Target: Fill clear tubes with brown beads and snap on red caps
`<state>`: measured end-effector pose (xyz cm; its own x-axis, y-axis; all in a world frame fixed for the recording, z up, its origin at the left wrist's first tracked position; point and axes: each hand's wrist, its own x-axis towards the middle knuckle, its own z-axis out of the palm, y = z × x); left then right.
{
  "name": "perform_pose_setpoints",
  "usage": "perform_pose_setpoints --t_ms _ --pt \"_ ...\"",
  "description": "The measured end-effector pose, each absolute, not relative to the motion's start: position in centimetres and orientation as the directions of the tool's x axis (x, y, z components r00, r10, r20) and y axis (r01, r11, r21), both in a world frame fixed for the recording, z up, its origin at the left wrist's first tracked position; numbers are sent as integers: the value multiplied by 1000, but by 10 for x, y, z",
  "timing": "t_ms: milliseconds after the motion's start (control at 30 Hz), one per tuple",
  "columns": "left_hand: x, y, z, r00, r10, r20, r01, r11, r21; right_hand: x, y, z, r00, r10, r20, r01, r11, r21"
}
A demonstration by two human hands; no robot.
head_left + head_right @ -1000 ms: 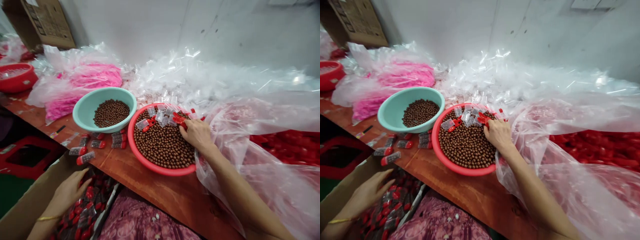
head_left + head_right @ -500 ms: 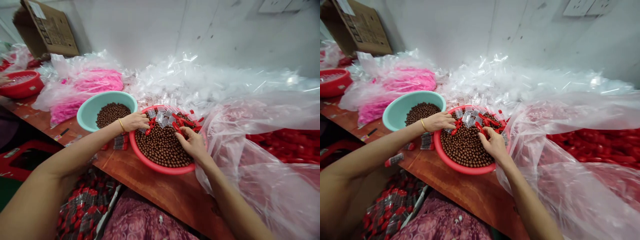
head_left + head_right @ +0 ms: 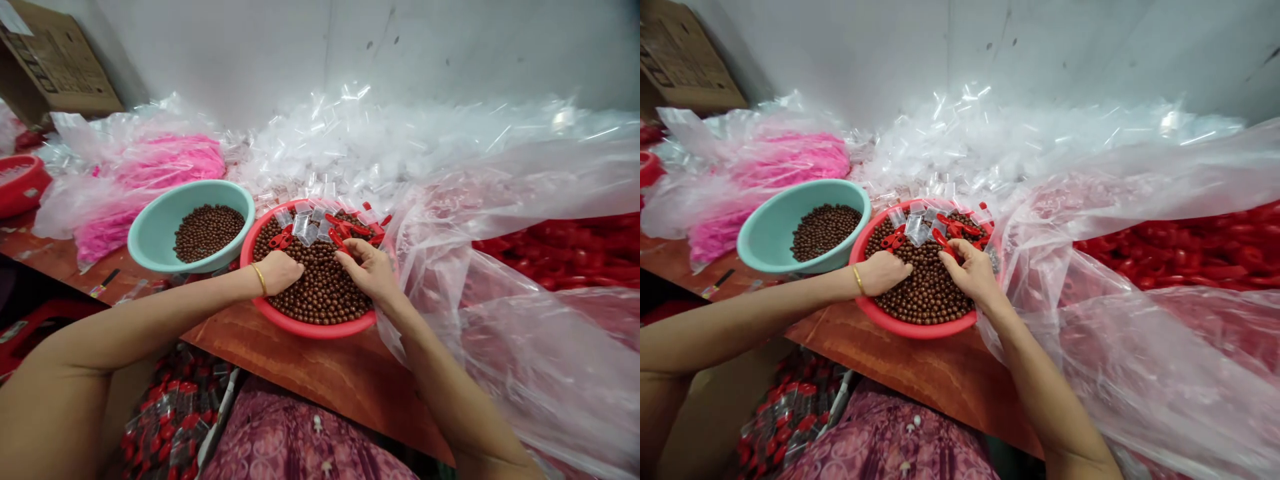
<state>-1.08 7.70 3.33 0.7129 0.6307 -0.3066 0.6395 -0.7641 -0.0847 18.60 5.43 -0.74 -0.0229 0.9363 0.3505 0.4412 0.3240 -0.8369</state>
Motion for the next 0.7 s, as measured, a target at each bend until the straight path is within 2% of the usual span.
perform_pose_setpoints --t_ms 67,133,200,300,367,467,600,700 --pt "-4 82 24 668 705 -238 733 -678 50 187 55 -9 -30 941 338 427 318 -846" --pt "0 87 16 607 778 -164 788 -560 256 187 56 -11 -31 944 330 420 312 -852" --pt "0 90 11 556 819 -143 768 -440 465 188 56 -12 -29 945 325 415 307 -856" --pt "-2 91 9 558 806 -199 570 -198 797 189 57 -14 -13 947 320 394 299 -869" --pt "-5 88 12 579 796 -177 334 -34 942 189 57 -14 -1 951 310 378 288 -880" --pt "-11 78 17 567 819 -93 111 35 993 187 56 -11 10 956 292 348 270 -898" --pt "-18 59 20 574 803 -157 -32 213 976 185 55 -7 34 961 273 291 252 -923" --pt "-22 48 21 537 836 -109 -90 185 979 184 54 -5 55 960 275 273 250 -929"
